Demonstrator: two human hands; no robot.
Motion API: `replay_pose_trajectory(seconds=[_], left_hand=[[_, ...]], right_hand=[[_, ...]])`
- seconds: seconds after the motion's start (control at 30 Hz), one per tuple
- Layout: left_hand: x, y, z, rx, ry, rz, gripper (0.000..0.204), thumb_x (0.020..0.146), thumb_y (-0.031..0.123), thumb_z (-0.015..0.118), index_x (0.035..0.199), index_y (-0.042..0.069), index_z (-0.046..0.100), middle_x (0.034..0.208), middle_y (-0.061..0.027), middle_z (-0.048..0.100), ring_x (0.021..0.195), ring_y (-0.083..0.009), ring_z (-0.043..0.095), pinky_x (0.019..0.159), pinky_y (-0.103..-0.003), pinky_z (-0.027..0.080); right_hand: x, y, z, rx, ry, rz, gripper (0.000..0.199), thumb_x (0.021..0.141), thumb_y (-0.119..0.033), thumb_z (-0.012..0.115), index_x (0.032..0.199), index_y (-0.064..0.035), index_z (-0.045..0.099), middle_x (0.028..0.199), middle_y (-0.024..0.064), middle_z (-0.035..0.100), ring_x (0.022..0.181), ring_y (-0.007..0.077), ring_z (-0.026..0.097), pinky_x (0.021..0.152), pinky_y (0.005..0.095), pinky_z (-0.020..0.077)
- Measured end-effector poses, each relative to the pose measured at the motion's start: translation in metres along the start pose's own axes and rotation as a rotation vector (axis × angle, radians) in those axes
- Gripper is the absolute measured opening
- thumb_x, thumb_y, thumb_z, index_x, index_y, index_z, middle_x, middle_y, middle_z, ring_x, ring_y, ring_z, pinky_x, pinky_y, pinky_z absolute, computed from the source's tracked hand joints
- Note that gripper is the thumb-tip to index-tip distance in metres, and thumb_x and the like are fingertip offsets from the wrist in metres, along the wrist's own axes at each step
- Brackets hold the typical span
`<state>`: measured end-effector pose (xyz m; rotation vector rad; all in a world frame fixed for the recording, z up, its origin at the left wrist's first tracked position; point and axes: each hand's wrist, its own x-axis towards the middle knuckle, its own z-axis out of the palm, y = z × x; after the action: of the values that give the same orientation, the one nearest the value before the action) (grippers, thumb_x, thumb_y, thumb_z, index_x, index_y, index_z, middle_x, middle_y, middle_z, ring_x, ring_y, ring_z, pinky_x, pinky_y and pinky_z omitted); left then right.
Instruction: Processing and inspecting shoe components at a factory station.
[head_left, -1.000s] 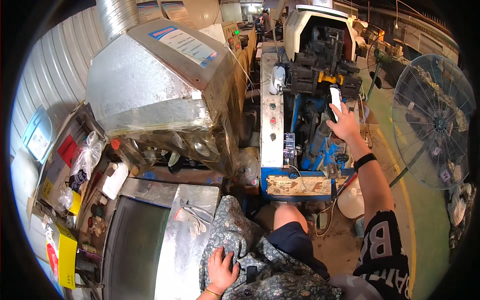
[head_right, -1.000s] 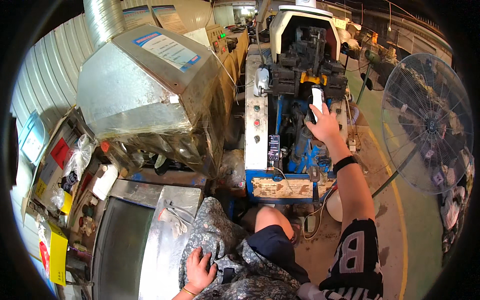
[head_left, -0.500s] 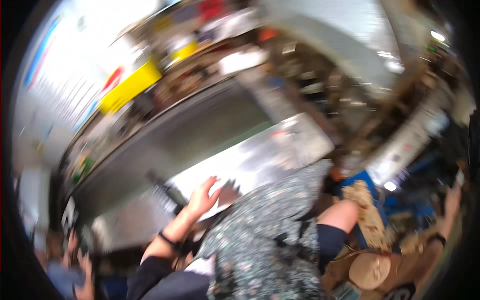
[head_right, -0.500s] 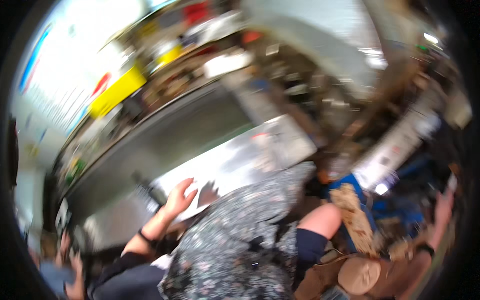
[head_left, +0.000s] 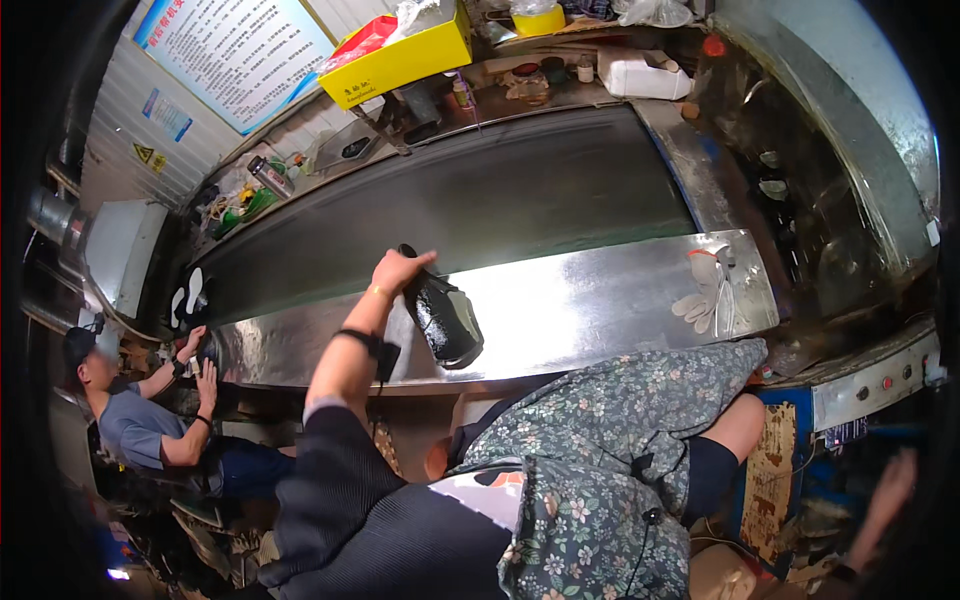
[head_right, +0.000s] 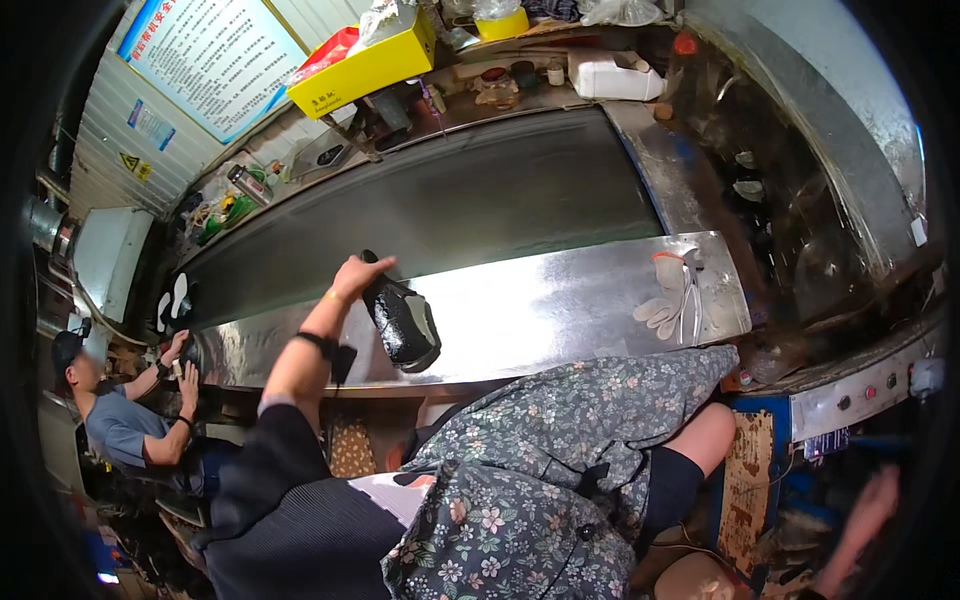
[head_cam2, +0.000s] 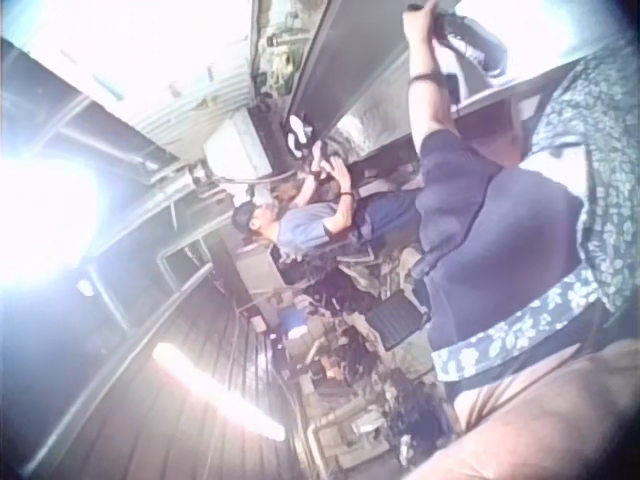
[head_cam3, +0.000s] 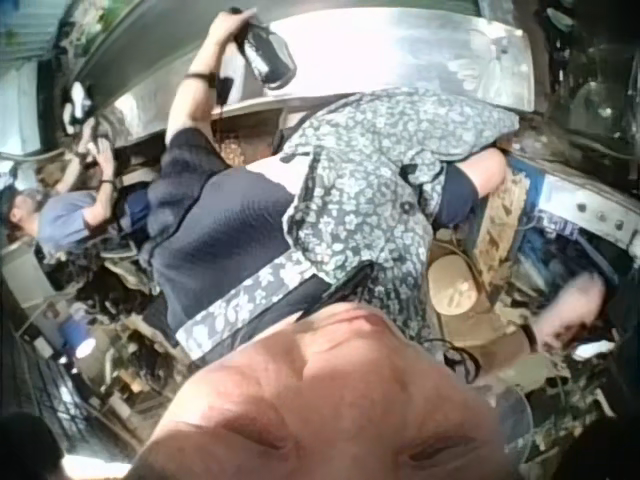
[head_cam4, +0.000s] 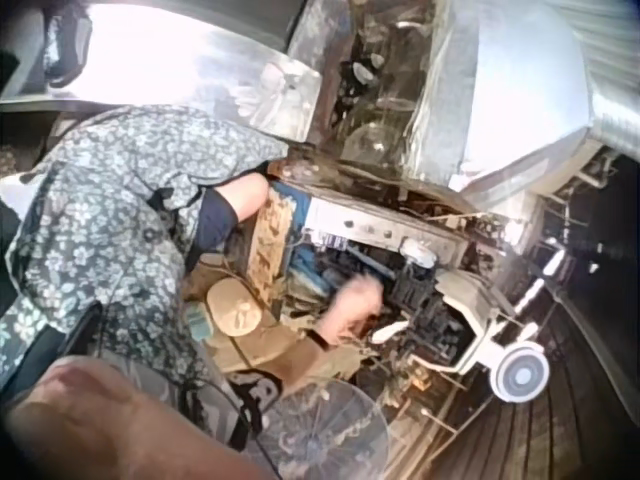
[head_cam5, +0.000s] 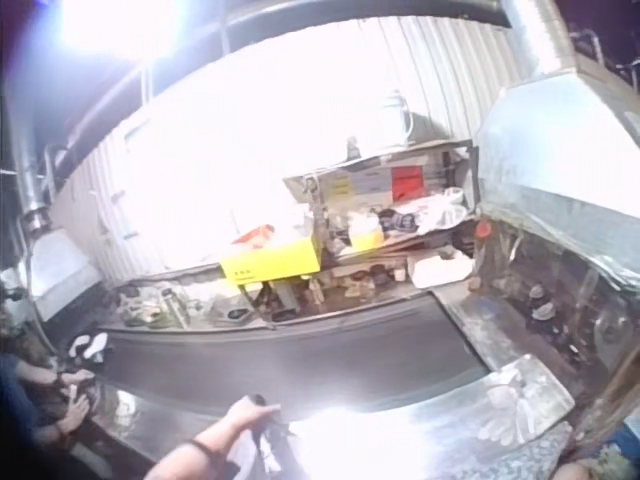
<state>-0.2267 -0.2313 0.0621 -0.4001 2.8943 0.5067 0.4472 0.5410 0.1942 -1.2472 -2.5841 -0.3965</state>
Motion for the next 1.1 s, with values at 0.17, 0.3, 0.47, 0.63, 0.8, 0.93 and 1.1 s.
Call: replay_pose_trajectory(seconds=[0.17, 0.3, 0.47, 0.63, 0.8, 0.93, 1.1], left_hand=[[-0.051, 0.116, -0.029, 0.125, -0.234, 0.453, 0.074, 0.057, 0.022, 0.083, 0.121, -0.007, 0.057, 0.101, -0.0210, 0.070, 0.094, -0.0310, 0.070, 0.083, -0.037, 0.055], [-0.190, 0.173, -0.023, -0.031, -0.273, 1.704, 0.048, 0.071, 0.012, 0.073, 0.116, 0.003, 0.061, 0.109, -0.0146, 0.067, 0.099, -0.0338, 0.065, 0.087, -0.040, 0.054], [-0.279, 0.199, 0.007, 0.021, -0.191, 2.713, 0.031, 0.086, 0.015, 0.058, 0.116, 0.008, 0.063, 0.132, -0.0112, 0.059, 0.125, -0.0262, 0.055, 0.110, -0.037, 0.042], [-0.292, 0.247, 0.084, -0.470, -0.466, 1.801, 0.039, 0.093, 0.030, 0.058, 0.122, 0.005, 0.060, 0.127, -0.0152, 0.060, 0.121, -0.0282, 0.055, 0.106, -0.039, 0.042], [-0.325, 0.284, 0.156, -0.974, -1.671, 0.319, 0.045, 0.101, 0.045, 0.047, 0.119, 0.006, 0.061, 0.108, -0.0085, 0.067, 0.094, -0.0160, 0.063, 0.084, -0.032, 0.052], [-0.334, 0.273, 0.164, -0.846, -1.618, 0.318, 0.044, 0.102, 0.042, 0.045, 0.116, 0.004, 0.063, 0.100, -0.0082, 0.068, 0.086, -0.0166, 0.063, 0.080, -0.031, 0.050], [-0.323, 0.270, 0.161, -0.571, -0.893, 1.239, 0.040, 0.102, 0.028, 0.045, 0.119, -0.005, 0.057, 0.106, -0.0235, 0.066, 0.101, -0.0408, 0.061, 0.094, -0.042, 0.045]], right_hand=[[-0.082, -0.262, 0.095, 0.818, 0.055, -0.157, 0.038, 0.089, -0.004, 0.063, 0.127, 0.0014, 0.060, 0.114, 0.0149, 0.068, 0.105, 0.0210, 0.065, 0.092, 0.0306, 0.0493], [-0.076, -0.418, 0.063, 1.462, -0.417, 0.044, 0.038, 0.096, -0.006, 0.059, 0.131, 0.0069, 0.053, 0.123, 0.0164, 0.064, 0.111, 0.0184, 0.062, 0.096, 0.0299, 0.0490], [-0.037, -0.465, 0.002, 1.817, -0.206, 0.040, 0.034, 0.098, -0.019, 0.061, 0.127, -0.0021, 0.061, 0.110, 0.0126, 0.069, 0.097, 0.0161, 0.065, 0.084, 0.0280, 0.0497], [-0.071, -0.431, -0.016, 1.154, 0.064, 0.042, 0.027, 0.087, -0.012, 0.071, 0.112, -0.0003, 0.068, 0.103, 0.0129, 0.073, 0.093, 0.0186, 0.069, 0.081, 0.0307, 0.0524], [-0.094, -0.427, -0.033, 0.995, 0.063, -0.107, 0.024, 0.086, -0.015, 0.072, 0.106, -0.0021, 0.070, 0.087, 0.0162, 0.070, 0.075, 0.0299, 0.067, 0.067, 0.0349, 0.0514], [-0.097, -0.423, -0.038, 0.925, -0.020, -0.026, 0.020, 0.088, -0.015, 0.070, 0.103, -0.0021, 0.069, 0.085, 0.0173, 0.067, 0.077, 0.0324, 0.066, 0.070, 0.0365, 0.0514], [-0.098, -0.420, -0.018, 1.015, -0.091, -0.028, 0.019, 0.087, -0.012, 0.068, 0.102, -0.0014, 0.069, 0.083, 0.0171, 0.066, 0.077, 0.0325, 0.066, 0.068, 0.0371, 0.0508]])
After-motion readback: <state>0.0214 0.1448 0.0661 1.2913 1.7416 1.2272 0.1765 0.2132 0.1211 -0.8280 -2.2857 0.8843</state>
